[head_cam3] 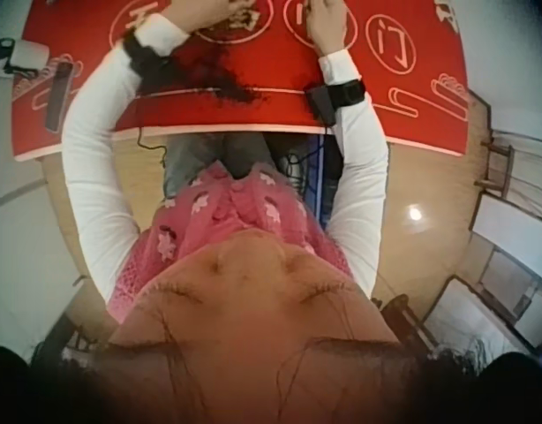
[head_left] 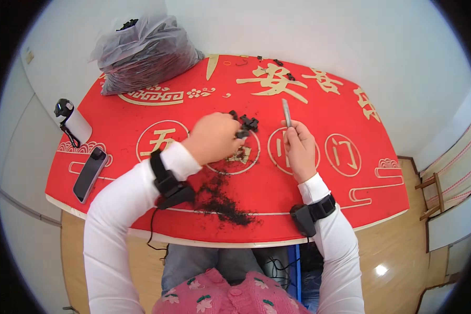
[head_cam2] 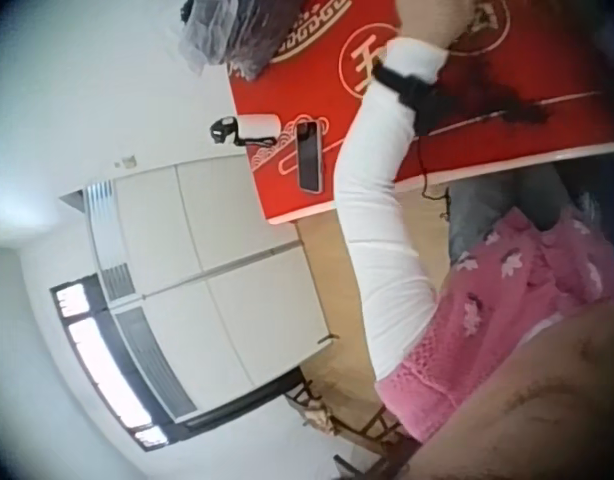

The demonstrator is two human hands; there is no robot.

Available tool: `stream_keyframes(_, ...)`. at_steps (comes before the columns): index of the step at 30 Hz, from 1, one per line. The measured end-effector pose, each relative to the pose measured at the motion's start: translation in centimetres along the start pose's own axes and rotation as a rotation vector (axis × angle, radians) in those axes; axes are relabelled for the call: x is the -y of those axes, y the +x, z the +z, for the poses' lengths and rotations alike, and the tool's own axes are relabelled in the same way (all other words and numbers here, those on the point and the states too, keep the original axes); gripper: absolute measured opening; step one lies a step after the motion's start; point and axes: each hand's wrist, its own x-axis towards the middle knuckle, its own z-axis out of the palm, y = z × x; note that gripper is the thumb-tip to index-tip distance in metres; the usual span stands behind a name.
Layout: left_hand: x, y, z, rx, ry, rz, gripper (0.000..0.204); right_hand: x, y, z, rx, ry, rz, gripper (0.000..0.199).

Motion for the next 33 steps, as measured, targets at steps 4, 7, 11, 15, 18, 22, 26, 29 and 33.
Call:
stream_keyframes(4,0.4,-4.0,-3.5,0.146,0.062,-0.164,0.028,-0.3,-1.3,1.9,0.145,-0.374,-0.329,0.023)
stream_keyframes(7,-0.3,-6.1,-4.7,0.199,0.026,-0.264,0.027,-0.1,-2.0,2.2,0.432,-0.537,-0.550,0.025)
stream_keyframes(11,1.2,-7.6,-5.5,0.189,-0.106,-0.258,0.024,0.2,-2.3,2.1,0.517,-0.614,-0.542,0.024)
stream_keyframes(15,3.7,-8.7,-4.6,0.156,-0.168,-0.009,0.029,1.4,-3.0,2.3,0.596,-0.718,-0.401,0.022)
stream_keyframes(18,4.5,-8.8,-3.6,0.128,-0.178,0.193,0.034,1.1,-3.3,2.5,0.613,-0.714,-0.370,0.023)
stream_keyframes(22,3.7,-7.7,-2.9,0.137,-0.097,0.370,0.036,0.3,-3.1,2.4,0.557,-0.698,-0.392,0.024)
stream_keyframes(26,2.9,-7.2,-3.6,0.148,-0.056,0.406,0.030,0.9,-3.2,2.4,0.507,-0.696,-0.352,0.023)
stream_keyframes(29,2.7,-7.2,-3.9,0.190,-0.083,0.295,0.029,0.8,-3.0,2.4,0.469,-0.684,-0.323,0.023)
stream_keyframes(33,2.2,-7.6,-4.2,0.214,-0.085,0.194,0.028,0.1,-3.0,2.3,0.411,-0.663,-0.335,0.023)
